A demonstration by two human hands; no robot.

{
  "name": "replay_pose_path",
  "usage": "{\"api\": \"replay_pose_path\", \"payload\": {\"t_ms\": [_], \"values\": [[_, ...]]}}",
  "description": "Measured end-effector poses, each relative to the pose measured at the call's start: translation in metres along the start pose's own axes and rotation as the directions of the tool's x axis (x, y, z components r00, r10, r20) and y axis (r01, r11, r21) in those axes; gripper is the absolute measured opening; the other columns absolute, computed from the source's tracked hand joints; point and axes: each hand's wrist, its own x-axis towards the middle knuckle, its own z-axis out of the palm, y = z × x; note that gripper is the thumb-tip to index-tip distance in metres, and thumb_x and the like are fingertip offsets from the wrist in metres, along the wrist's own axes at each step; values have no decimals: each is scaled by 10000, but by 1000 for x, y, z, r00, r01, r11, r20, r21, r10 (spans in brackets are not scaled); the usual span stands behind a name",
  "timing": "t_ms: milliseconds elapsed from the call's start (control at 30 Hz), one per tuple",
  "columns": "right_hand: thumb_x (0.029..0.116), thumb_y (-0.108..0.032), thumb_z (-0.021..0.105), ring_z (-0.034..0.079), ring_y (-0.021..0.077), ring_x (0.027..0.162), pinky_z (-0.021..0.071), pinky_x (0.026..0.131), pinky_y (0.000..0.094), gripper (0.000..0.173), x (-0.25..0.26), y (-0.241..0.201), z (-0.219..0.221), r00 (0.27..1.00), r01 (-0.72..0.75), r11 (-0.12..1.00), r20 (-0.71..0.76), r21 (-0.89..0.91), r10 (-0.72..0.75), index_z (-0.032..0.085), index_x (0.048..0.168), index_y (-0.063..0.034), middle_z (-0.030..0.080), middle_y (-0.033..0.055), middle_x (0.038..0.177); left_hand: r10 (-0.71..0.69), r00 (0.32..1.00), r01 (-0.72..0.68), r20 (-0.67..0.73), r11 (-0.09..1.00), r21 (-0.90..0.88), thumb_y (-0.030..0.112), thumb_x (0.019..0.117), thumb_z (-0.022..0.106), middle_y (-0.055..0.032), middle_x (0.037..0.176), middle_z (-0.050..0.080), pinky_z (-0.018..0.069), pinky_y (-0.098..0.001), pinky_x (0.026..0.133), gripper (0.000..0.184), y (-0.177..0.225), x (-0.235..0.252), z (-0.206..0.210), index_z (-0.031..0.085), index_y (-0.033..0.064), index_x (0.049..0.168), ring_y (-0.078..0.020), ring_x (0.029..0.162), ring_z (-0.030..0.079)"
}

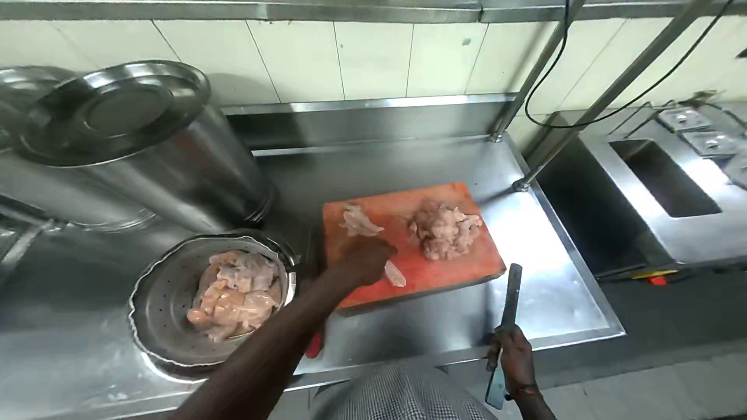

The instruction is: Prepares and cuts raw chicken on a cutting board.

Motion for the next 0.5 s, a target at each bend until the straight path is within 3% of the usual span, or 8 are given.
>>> {"api": "replay_pose_path", "payload": {"t_ms": [67, 133, 267, 367, 433, 500], "values": [[1093, -116, 425, 494, 182, 359, 497, 341, 364, 140, 1, 1, -1, 1000, -8, 1000, 3, 9, 8, 508, 1096, -4, 468, 58, 534, -31, 998, 29, -53, 998, -48, 92, 934, 687, -133, 1438, 583, 478, -596, 1060, 514, -20, 8, 46, 598, 171, 1434, -363, 1334, 548], [1097, -116, 421, 496, 185, 361, 495, 340, 361, 139, 1, 1, -1, 1000, -21, 1000, 2, 7, 21, 505, 1099, -6, 474, 62, 541, -56, 990, 46, -130, 996, -75, 131, 940, 698, -147, 1394, 606, 458, -630, 1040, 414, -24, 11, 69, 652, 144, 1351, -389, 1326, 534], [1097, -106, 431, 494, 189, 356, 493, 341, 364, 131, -3, -5, 3, 1000, -22, 1000, -14, -20, 21, 503, 1079, 1, 475, 68, 537, -173, 980, 159, -98, 978, -134, 200, 973, 651, -153, 1204, 690, 474, -583, 1012, 273, -8, 11, 63, 698, 75, 1211, -349, 1188, 625], [1083, -88, 431, 495, 185, 360, 500, 352, 357, 119, -13, -19, 12, 998, 49, 998, 27, -40, -48, 508, 1074, 3, 481, 61, 540, -251, 944, 131, -214, 881, -455, 152, 983, 638, -173, 1014, 690, 560, -526, 870, 211, 5, -2, 55, 676, 11, 1136, -319, 943, 686], [1052, -95, 436, 493, 177, 364, 503, 362, 350, 129, -20, -30, 22, 989, 125, 990, 91, -66, -119, 519, 1082, -1, 479, 46, 543, -310, 890, 71, -334, 819, -569, 152, 975, 670, -154, 969, 688, 579, -502, 811, 200, 9, -15, 60, 675, 13, 1118, -286, 861, 683], [1018, -143, 465, 501, 180, 382, 503, 383, 354, 165, -25, -40, 32, 972, 190, 969, 172, -155, -163, 539, 1088, -13, 487, 36, 553, -347, 864, 121, -366, 848, -516, 165, 964, 701, -154, 990, 694, 578, -531, 817, 203, 7, -25, 71, 693, 20, 1105, -304, 884, 686]]}}
